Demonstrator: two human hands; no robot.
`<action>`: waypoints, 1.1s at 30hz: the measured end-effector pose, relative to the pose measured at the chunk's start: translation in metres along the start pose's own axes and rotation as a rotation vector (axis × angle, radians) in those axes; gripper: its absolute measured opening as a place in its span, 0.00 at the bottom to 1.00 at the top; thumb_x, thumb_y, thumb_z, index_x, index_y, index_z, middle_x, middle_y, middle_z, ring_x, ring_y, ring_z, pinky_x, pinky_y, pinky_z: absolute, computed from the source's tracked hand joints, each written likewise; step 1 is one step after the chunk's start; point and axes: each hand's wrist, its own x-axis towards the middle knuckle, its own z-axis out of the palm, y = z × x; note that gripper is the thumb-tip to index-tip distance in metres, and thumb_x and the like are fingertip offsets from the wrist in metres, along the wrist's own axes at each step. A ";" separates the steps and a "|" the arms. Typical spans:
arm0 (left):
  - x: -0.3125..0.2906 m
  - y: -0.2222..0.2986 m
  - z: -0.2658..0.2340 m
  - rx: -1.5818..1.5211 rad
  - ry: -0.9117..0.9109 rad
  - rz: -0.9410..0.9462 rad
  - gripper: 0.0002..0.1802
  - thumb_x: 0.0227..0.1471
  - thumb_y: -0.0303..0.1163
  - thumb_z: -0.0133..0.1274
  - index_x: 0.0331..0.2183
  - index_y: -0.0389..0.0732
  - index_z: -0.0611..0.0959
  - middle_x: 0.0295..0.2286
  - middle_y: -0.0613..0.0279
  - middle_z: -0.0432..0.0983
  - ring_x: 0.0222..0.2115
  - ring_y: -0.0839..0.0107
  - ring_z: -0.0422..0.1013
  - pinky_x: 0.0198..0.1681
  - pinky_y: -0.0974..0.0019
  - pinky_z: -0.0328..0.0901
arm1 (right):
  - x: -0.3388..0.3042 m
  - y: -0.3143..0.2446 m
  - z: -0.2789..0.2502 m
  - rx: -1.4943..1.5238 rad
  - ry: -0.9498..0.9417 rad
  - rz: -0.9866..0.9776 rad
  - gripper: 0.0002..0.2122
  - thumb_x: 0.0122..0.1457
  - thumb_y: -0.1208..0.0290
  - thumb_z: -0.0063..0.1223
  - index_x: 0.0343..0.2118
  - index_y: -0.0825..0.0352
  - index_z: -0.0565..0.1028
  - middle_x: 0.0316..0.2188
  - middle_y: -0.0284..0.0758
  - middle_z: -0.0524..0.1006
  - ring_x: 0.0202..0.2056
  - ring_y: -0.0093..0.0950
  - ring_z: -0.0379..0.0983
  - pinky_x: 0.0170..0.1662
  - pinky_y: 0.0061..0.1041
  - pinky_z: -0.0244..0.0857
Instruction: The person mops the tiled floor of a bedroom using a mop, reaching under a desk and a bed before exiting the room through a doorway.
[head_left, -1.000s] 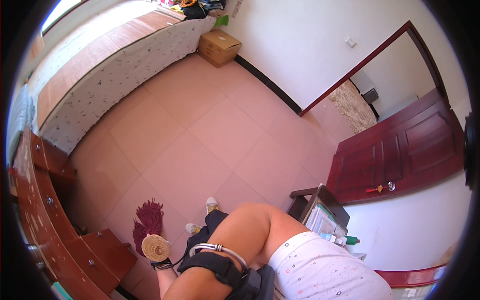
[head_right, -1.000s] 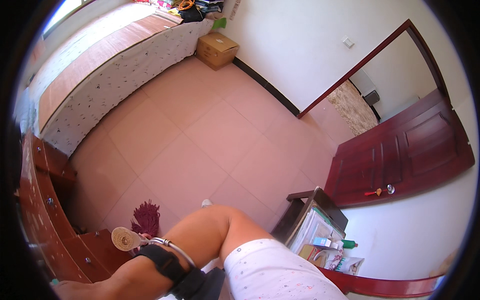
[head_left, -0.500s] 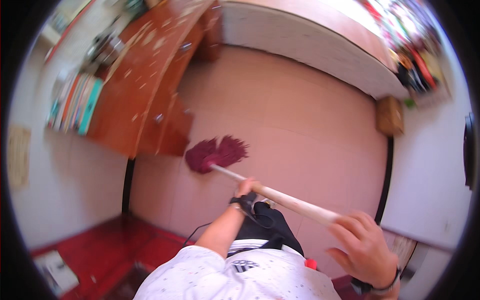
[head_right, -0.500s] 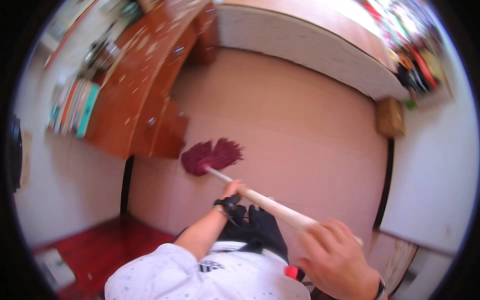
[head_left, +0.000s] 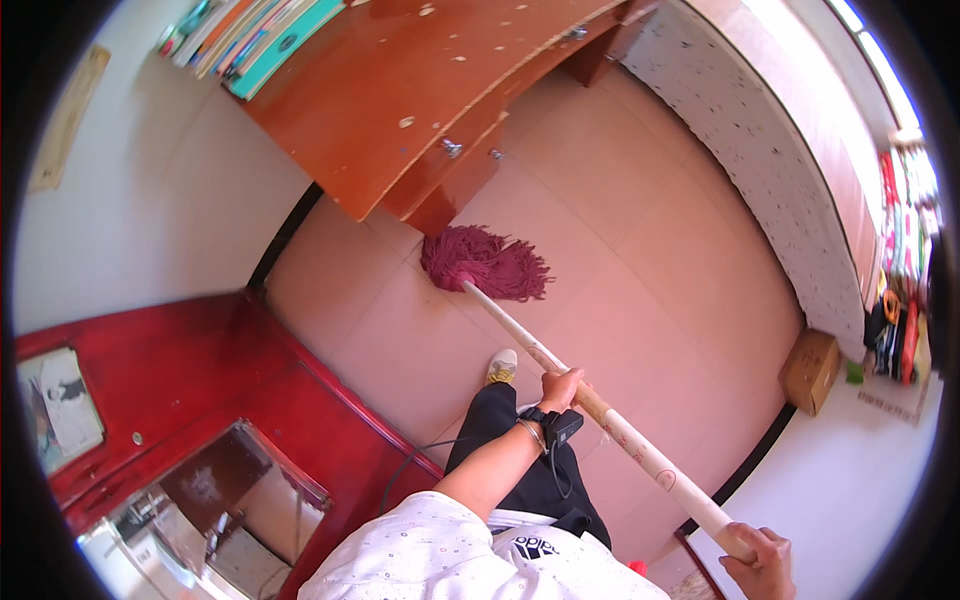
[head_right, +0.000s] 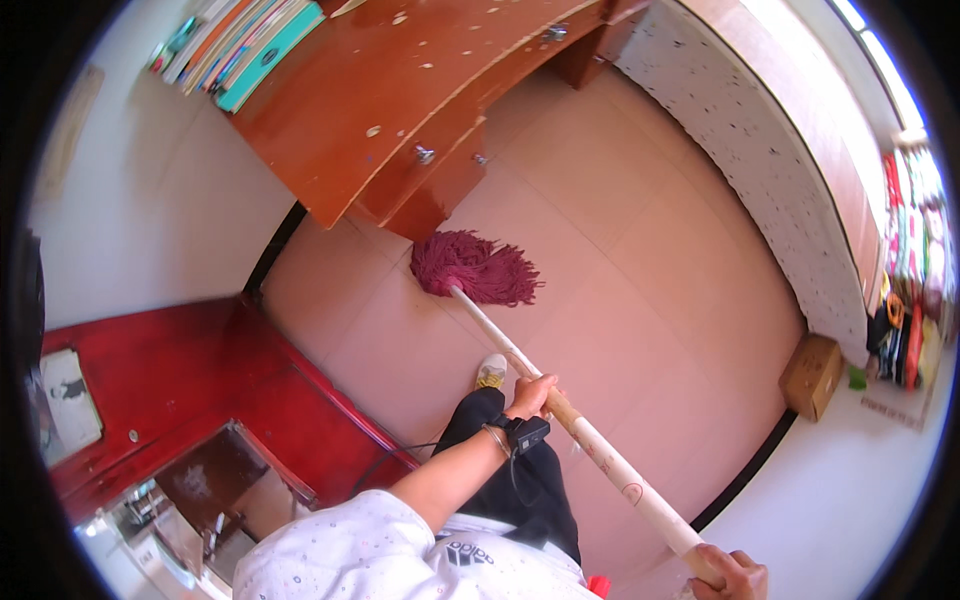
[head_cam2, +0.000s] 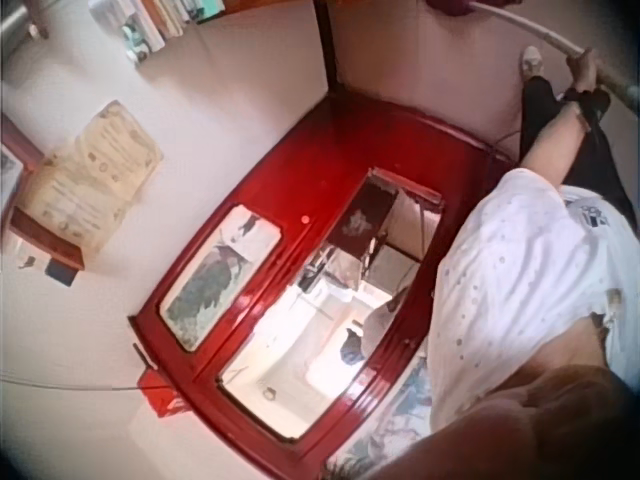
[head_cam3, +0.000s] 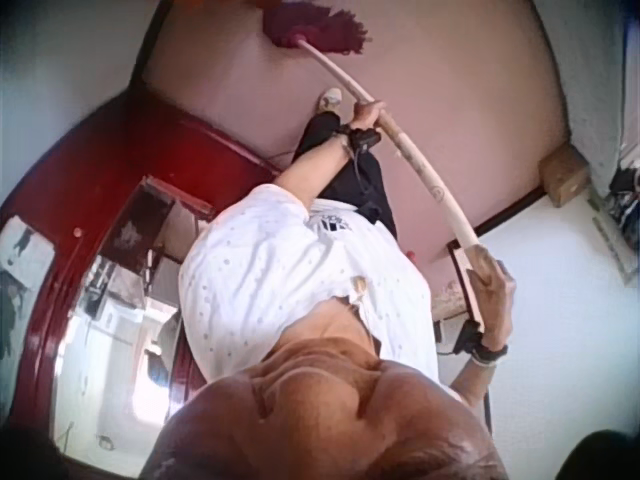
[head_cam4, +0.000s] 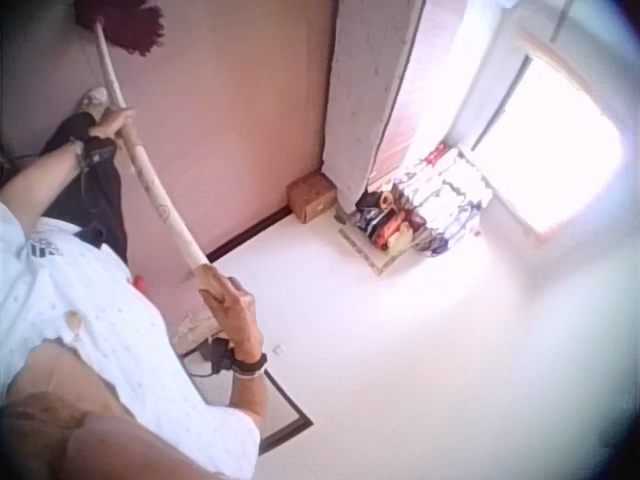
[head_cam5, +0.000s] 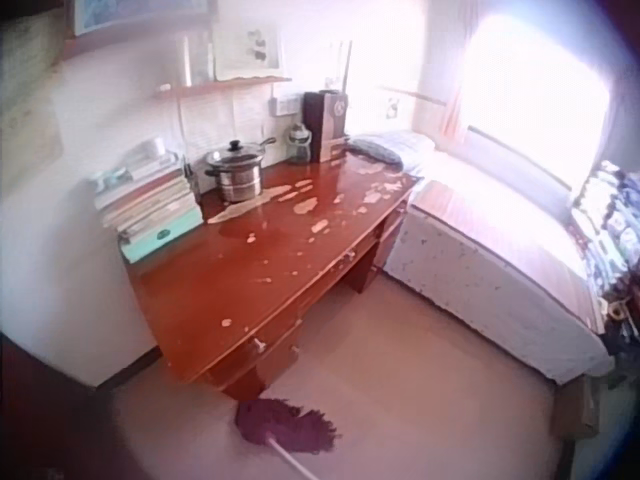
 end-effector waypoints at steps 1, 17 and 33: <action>0.003 0.008 -0.005 0.031 0.014 0.049 0.11 0.39 0.27 0.50 0.23 0.29 0.68 0.16 0.51 0.70 0.13 0.63 0.70 0.11 0.67 0.64 | 0.009 -0.007 -0.001 0.079 -0.023 0.021 0.18 0.43 0.81 0.55 0.41 0.66 0.72 0.30 0.43 0.74 0.30 0.32 0.72 0.31 0.27 0.65; 0.109 0.175 -0.207 0.073 0.476 0.364 0.10 0.35 0.24 0.53 0.21 0.28 0.70 0.16 0.53 0.69 0.14 0.62 0.69 0.16 0.62 0.66 | 0.200 -0.074 0.142 0.156 -0.336 -0.374 0.21 0.42 0.76 0.60 0.43 0.66 0.68 0.29 0.44 0.74 0.29 0.35 0.73 0.33 0.26 0.66; 0.073 -0.190 -0.050 -0.060 0.414 0.190 0.08 0.36 0.22 0.51 0.21 0.36 0.67 0.13 0.59 0.65 0.11 0.67 0.65 0.14 0.64 0.63 | 0.050 0.301 0.107 0.505 -0.295 -0.221 0.18 0.48 0.85 0.50 0.44 0.73 0.65 0.43 0.42 0.70 0.42 0.24 0.66 0.41 0.22 0.65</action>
